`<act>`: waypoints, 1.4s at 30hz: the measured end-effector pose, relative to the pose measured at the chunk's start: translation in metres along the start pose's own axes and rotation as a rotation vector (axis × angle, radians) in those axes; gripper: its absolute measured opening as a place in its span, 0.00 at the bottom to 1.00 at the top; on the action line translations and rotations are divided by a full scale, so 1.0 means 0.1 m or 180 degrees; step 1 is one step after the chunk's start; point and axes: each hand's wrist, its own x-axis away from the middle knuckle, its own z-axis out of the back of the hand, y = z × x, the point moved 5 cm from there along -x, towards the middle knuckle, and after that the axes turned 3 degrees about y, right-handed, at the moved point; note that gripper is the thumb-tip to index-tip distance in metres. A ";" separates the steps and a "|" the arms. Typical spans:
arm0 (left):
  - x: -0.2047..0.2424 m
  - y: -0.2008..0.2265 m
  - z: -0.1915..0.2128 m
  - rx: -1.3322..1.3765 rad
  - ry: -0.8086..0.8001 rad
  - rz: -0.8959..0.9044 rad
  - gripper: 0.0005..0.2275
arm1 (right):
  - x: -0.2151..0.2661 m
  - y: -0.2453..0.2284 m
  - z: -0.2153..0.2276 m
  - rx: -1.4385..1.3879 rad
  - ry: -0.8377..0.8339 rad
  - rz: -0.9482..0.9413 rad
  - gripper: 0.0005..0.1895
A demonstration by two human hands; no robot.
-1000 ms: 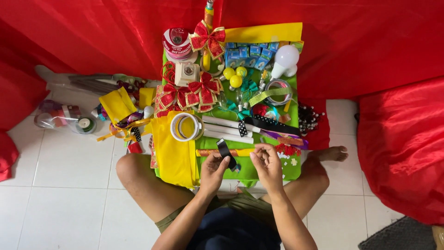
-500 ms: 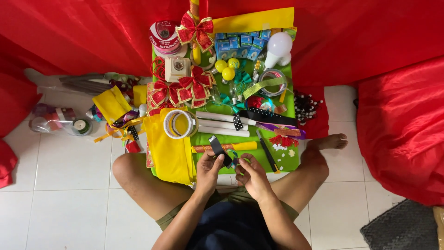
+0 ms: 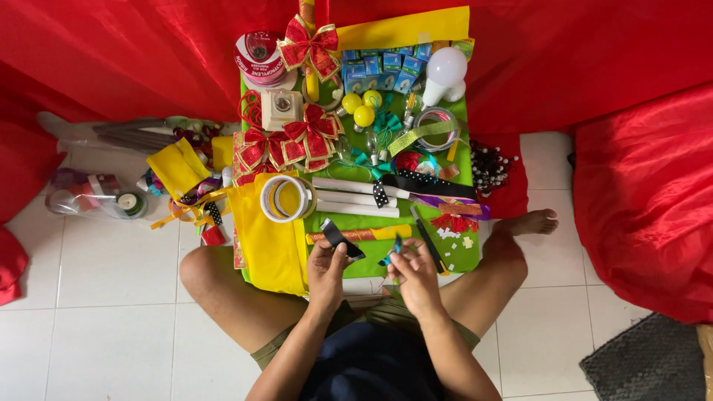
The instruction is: Attaching a decorative polka-dot ribbon to a yellow cylindrical object by wrapping it around.
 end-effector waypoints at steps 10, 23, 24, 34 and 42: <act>0.04 0.29 0.08 -0.0147 0.0024 -0.0187 0.03 | -0.89 -1.33 0.22 0.2246 0.0783 0.1921 0.21; 0.35 0.08 -0.28 -0.1091 -0.1344 0.0488 0.03 | 0.16 -0.62 -0.20 0.2505 -0.0837 0.0593 0.20; 0.44 0.11 -0.44 -0.1114 -0.1839 0.0705 0.02 | 0.27 -0.52 -0.22 0.2170 -0.0825 0.0150 0.22; 0.67 0.24 -0.61 -0.2167 -0.2205 0.0046 0.03 | 0.36 0.06 0.27 -0.0101 -0.0047 -0.0379 0.13; 0.52 0.68 -0.71 -0.2806 -0.2837 -0.0971 0.20 | 0.29 -0.02 0.38 -0.0425 0.0001 -0.0221 0.18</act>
